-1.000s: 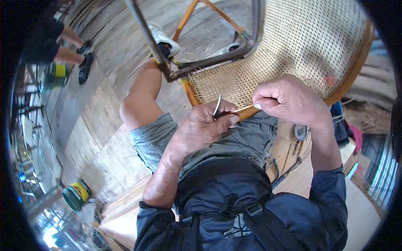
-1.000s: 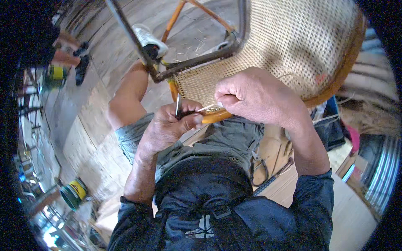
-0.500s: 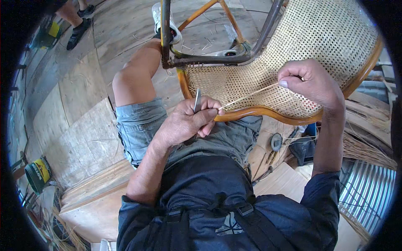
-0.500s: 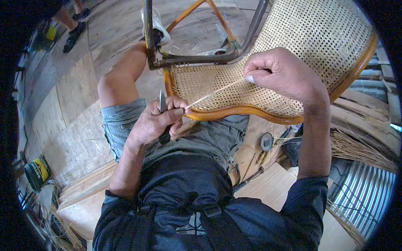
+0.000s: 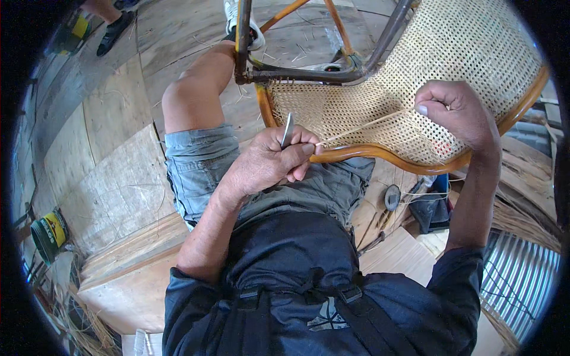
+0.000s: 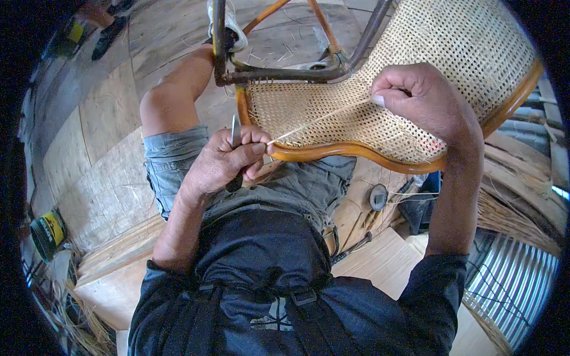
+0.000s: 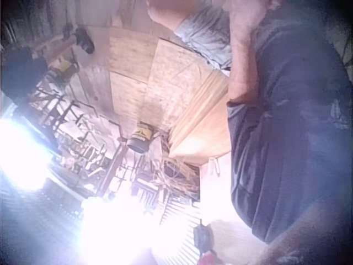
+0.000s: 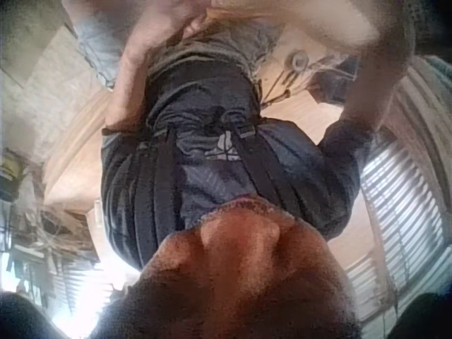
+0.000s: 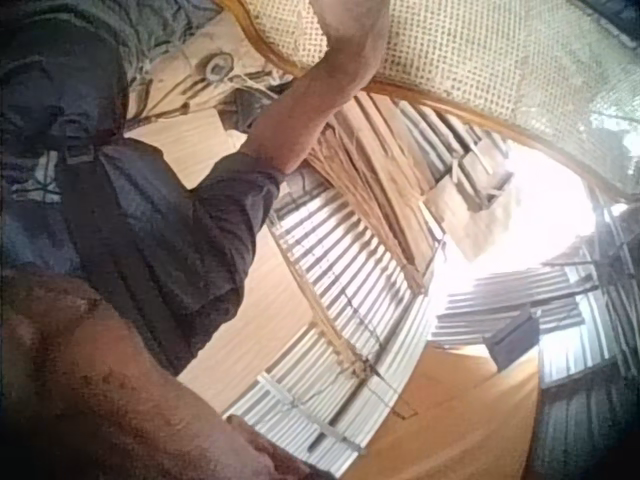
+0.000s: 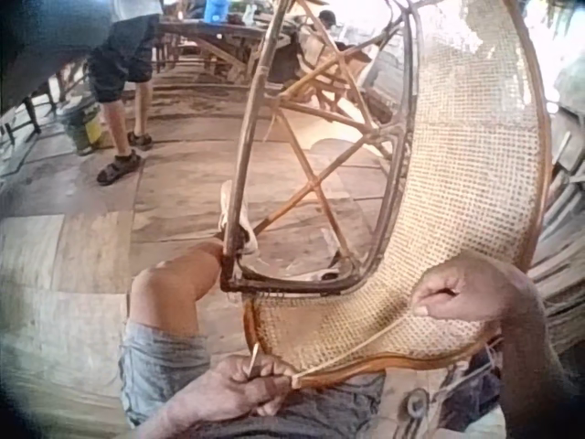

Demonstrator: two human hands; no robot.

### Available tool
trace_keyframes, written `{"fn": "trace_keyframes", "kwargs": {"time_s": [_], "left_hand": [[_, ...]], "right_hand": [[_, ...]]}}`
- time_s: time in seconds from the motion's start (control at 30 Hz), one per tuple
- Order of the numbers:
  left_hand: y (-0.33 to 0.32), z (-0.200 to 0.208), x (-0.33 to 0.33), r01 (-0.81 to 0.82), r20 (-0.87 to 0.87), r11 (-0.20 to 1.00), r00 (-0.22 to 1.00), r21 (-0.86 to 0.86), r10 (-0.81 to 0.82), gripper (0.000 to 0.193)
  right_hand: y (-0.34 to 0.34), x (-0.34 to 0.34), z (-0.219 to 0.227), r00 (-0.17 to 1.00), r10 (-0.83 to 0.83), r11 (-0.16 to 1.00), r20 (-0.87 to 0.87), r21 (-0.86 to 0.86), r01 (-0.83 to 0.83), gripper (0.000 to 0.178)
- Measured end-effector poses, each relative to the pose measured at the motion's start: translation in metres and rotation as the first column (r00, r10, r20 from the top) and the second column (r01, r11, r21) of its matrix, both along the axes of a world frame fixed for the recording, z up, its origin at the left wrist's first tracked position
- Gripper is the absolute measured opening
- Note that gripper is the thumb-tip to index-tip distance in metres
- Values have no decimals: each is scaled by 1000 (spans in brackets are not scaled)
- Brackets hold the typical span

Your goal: Repairing the woven cane seat of a wooden chair using various hand tools.

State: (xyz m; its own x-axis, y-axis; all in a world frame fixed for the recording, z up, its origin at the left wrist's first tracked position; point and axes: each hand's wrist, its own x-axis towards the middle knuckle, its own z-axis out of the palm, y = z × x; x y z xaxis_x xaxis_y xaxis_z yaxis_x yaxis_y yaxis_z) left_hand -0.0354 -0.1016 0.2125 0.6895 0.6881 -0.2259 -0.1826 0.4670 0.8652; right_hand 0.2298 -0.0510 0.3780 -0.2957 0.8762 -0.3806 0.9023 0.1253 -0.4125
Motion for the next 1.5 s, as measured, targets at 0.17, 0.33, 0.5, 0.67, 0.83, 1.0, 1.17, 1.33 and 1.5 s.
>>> {"fn": "trace_keyframes", "kwargs": {"time_s": [0.17,0.33,0.5,0.67,0.83,1.0,1.17,1.33,1.5], "left_hand": [[-3,0,2,-63,-127,998,990,-6,62,14],[0,-26,-16,-292,-214,956,932,32,292,13],[-1,-47,-18,-442,-233,880,887,-173,400,14],[0,-47,7,-378,-298,914,898,-146,323,17],[-6,-32,25,-346,-401,927,877,-146,264,13],[-17,-56,37,-163,-450,972,890,-171,70,18],[-27,-61,34,-27,-397,989,917,-144,-33,16],[-37,-55,49,54,-167,981,982,-184,-85,12],[-33,-46,55,173,-460,984,872,-37,-171,20]], "right_hand": [[-12,41,0,973,-158,978,166,161,131,13],[-77,136,-27,851,-525,763,-3,441,472,19],[-211,182,-181,642,-765,610,54,-260,748,23],[-299,225,-313,297,-883,399,364,250,882,49],[-272,198,-310,116,-943,189,313,215,958,67],[-316,259,-355,276,-933,353,231,438,827,51],[-311,207,-336,250,-899,166,-360,249,954,36],[-243,61,-246,264,-796,213,-545,156,964,33],[-158,-35,-223,388,-742,408,-547,91,908,30]]}}
